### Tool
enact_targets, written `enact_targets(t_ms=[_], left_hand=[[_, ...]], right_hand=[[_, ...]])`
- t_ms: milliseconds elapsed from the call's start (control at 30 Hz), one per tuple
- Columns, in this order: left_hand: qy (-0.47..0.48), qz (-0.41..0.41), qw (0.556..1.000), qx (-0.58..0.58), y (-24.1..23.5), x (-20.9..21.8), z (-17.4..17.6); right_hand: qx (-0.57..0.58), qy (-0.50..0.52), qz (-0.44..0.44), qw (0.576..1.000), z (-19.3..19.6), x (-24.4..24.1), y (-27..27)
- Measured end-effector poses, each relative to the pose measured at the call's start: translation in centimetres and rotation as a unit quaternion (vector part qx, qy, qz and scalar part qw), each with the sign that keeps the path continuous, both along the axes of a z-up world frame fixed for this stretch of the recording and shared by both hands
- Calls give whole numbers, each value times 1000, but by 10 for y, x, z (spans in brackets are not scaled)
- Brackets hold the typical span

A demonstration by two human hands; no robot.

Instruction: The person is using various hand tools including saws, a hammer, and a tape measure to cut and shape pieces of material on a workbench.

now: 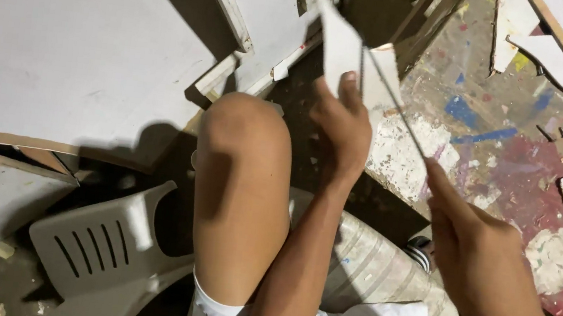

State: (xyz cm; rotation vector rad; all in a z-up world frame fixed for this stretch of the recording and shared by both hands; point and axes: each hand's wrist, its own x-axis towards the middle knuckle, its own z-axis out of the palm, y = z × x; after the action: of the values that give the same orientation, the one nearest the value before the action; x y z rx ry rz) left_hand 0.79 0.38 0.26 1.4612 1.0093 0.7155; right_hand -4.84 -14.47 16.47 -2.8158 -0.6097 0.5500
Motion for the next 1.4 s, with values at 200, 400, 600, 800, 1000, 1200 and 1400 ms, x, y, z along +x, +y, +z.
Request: enact_targets(t_ms=[200, 400, 600, 800, 1000, 1200, 1400], left_hand=[[35, 15, 999, 27, 2, -7, 12], [35, 29, 999, -14, 3, -4, 9], [105, 36, 992, -60, 5, -1, 12], [104, 6, 994, -28, 3, -1, 10], [86, -16, 996, -1, 5, -6, 21], [95, 41, 994, 20, -9, 13, -31], [186, 57, 979, 60, -11, 14, -24]], right_hand=[[-8, -26, 22, 999, -4, -12, -29], [-125, -46, 33, 991, -4, -18, -60], [-148, -36, 34, 988, 0, -3, -74], [-207, -146, 99, 962, 0, 8, -65], [-159, -45, 27, 986, 15, 25, -52], [-296, -152, 130, 934, 16, 30, -8], [-338, 59, 84, 936, 37, 48, 65]])
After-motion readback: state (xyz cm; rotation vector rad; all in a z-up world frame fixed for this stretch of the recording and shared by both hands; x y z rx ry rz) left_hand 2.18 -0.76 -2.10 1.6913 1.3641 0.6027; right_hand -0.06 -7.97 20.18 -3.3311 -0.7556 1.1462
